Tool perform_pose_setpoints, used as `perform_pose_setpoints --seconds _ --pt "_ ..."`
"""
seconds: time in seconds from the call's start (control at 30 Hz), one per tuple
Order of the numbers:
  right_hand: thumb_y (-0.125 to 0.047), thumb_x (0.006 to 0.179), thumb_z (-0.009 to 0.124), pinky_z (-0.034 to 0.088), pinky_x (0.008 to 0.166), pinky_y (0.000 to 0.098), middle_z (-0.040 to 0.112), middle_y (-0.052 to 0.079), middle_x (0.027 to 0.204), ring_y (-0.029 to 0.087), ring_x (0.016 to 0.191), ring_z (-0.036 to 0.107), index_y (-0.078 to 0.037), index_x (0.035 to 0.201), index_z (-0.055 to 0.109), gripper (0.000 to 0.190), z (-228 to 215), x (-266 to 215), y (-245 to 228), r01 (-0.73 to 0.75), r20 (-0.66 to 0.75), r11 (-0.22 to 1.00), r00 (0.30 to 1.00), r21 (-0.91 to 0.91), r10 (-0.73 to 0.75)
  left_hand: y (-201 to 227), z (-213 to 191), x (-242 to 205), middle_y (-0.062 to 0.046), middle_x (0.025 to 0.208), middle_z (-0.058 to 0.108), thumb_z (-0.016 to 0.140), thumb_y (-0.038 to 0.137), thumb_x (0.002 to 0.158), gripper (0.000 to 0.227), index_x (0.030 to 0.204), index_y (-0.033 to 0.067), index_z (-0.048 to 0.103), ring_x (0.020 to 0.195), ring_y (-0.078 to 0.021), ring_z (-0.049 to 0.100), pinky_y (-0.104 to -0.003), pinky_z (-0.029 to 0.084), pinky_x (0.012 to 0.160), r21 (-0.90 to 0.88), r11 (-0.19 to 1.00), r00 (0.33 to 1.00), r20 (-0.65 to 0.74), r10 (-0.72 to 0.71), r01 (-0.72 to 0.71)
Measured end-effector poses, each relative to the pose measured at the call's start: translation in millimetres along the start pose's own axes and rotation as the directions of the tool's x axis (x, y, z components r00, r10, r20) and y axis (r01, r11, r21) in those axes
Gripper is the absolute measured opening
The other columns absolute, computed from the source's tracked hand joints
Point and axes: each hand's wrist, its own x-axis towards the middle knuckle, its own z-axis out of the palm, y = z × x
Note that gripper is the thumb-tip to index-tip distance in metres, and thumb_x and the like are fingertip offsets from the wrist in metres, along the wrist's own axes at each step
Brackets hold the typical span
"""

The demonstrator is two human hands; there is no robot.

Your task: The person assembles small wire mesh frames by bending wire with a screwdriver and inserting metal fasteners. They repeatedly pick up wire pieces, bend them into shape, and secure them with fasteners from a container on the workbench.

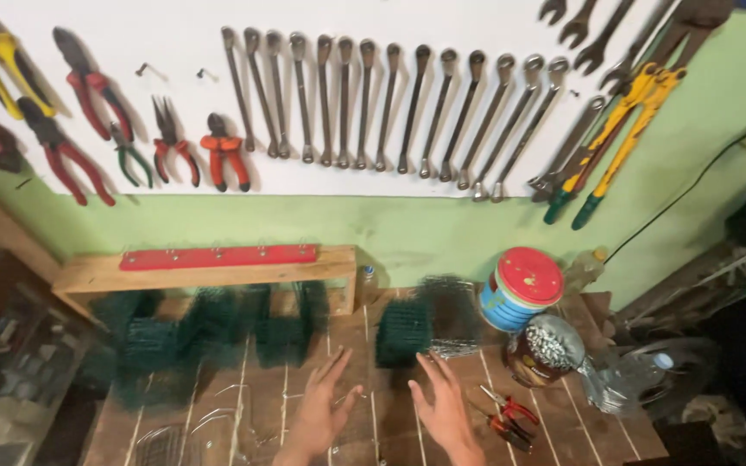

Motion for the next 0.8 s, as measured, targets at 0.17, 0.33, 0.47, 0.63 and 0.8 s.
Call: perform_pose_setpoints --seconds 0.17,0.33,0.47,0.63,0.8 --pt "-0.019 0.085 0.075 0.042 0.11 0.0433 0.055 0.02 0.144 0.039 0.132 0.053 -0.008 0.135 0.062 0.053 -13.8 -3.8 20.0 0.004 -0.027 1.0 1.0 0.002 -0.004 -0.1 27.1 3.7 -0.019 0.153 0.047 0.077 0.02 0.086 0.07 0.149 0.0118 0.047 0.142 -0.039 0.044 -0.048 0.035 0.115 -0.034 0.998 0.999 -0.029 0.043 -0.044" --pt "-0.02 0.082 0.077 0.045 0.109 0.0428 0.057 0.019 0.143 0.038 0.133 0.054 -0.01 0.132 0.064 0.053 -27.5 -4.6 69.2 -0.017 -0.092 0.999 0.996 0.046 0.021 -19.8 73.2 13.2 -0.017 0.152 0.049 0.078 0.024 0.085 0.069 0.147 0.0145 0.05 0.141 -0.0387 0.044 -0.047 0.037 0.114 0.028 0.999 0.999 -0.034 0.028 -0.027" --pt "-0.022 0.081 0.08 0.042 0.11 0.0463 0.055 0.021 0.143 0.039 0.135 0.052 -0.012 0.135 0.063 0.057 -54.2 -1.1 104.8 -0.026 -0.063 1.0 0.998 -0.009 0.026 -6.0 107.6 26.9 -0.014 0.153 0.048 0.077 0.028 0.086 0.071 0.151 0.0186 0.049 0.143 -0.0387 0.041 -0.05 0.034 0.115 0.058 0.996 0.995 0.067 -0.074 0.07" --pt "-0.028 0.082 0.074 0.057 0.099 0.0429 0.047 0.014 0.152 0.034 0.141 0.048 -0.023 0.143 0.061 0.063 -80.7 11.4 170.2 -0.302 0.063 0.939 0.953 0.165 0.296 -55.1 192.3 41.2 -0.011 0.15 0.053 0.079 0.037 0.085 0.068 0.146 0.0212 0.054 0.143 -0.0378 0.043 -0.049 0.037 0.115 0.07 0.996 0.997 0.043 -0.06 0.057" --pt "-0.034 0.08 0.082 0.038 0.11 0.0516 0.047 0.022 0.153 0.042 0.137 0.045 -0.019 0.144 0.063 0.068 -118.4 15.0 231.0 -0.03 0.042 0.996 0.999 -0.078 0.034 -70.3 239.2 52.9 -0.008 0.154 0.053 0.083 0.051 0.079 0.08 0.151 0.0284 0.054 0.138 -0.0331 0.05 -0.046 0.039 0.115 0.275 0.961 0.995 0.094 -0.017 -0.01"
